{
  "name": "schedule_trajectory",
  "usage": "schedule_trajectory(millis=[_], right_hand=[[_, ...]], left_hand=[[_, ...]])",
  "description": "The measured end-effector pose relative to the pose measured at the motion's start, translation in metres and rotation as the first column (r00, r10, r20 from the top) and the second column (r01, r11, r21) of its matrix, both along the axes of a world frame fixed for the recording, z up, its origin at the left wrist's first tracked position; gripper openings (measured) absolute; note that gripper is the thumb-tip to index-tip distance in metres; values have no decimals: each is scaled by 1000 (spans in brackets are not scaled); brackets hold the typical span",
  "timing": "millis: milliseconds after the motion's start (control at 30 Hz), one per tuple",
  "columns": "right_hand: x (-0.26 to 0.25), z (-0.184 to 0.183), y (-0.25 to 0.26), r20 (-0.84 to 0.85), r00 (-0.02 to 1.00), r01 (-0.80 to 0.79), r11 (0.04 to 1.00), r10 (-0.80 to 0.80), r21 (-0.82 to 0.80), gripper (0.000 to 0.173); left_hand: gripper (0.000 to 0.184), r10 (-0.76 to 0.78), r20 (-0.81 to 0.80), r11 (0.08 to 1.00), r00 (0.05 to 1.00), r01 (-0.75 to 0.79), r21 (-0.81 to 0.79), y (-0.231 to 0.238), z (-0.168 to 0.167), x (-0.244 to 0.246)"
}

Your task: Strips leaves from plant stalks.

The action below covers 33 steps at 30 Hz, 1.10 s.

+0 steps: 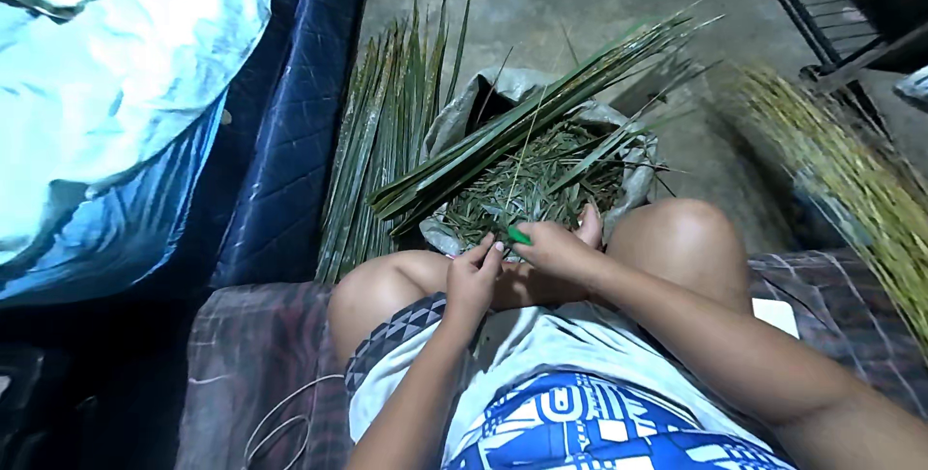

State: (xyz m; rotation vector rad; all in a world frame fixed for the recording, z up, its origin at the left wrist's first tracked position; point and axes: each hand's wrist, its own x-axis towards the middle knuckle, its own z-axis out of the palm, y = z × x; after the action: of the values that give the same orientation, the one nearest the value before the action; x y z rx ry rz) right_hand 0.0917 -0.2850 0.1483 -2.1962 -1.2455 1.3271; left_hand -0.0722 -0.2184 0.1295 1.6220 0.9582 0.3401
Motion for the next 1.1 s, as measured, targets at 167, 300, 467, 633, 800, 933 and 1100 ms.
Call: schedule_trajectory(millis=[167, 300, 467, 633, 800, 933, 1100], right_hand=[[14, 2, 11, 228, 974, 4, 995, 18, -96, 30], [23, -1, 14, 377, 916, 151, 989, -137, -8, 27], [55, -19, 11, 150, 923, 340, 934, -354, 114, 36], [26, -20, 13, -299, 911, 319, 945, -283, 76, 34], [52, -33, 13, -404, 780, 574, 804, -478, 155, 30], [46, -23, 13, -250, 873, 464, 870, -418, 165, 30], [-4, 2, -5, -11, 997, -78, 996, 78, 36, 28]], left_hand=[[35, -25, -18, 1000, 1000, 25, 12, 0, 0, 7], [34, -11, -11, 999, 1000, 11, 39, 2, 1, 7], [40, -80, -68, 988, 995, 88, 130, -4, -10, -1], [49, -199, -94, 954, 975, 215, 210, -4, -9, 2], [49, -238, -70, 963, 969, 245, 116, -5, -8, 2], [41, -116, -67, 989, 991, 121, 83, -1, -8, 4], [28, -32, -107, 992, 994, 45, 121, 5, -11, 2]])
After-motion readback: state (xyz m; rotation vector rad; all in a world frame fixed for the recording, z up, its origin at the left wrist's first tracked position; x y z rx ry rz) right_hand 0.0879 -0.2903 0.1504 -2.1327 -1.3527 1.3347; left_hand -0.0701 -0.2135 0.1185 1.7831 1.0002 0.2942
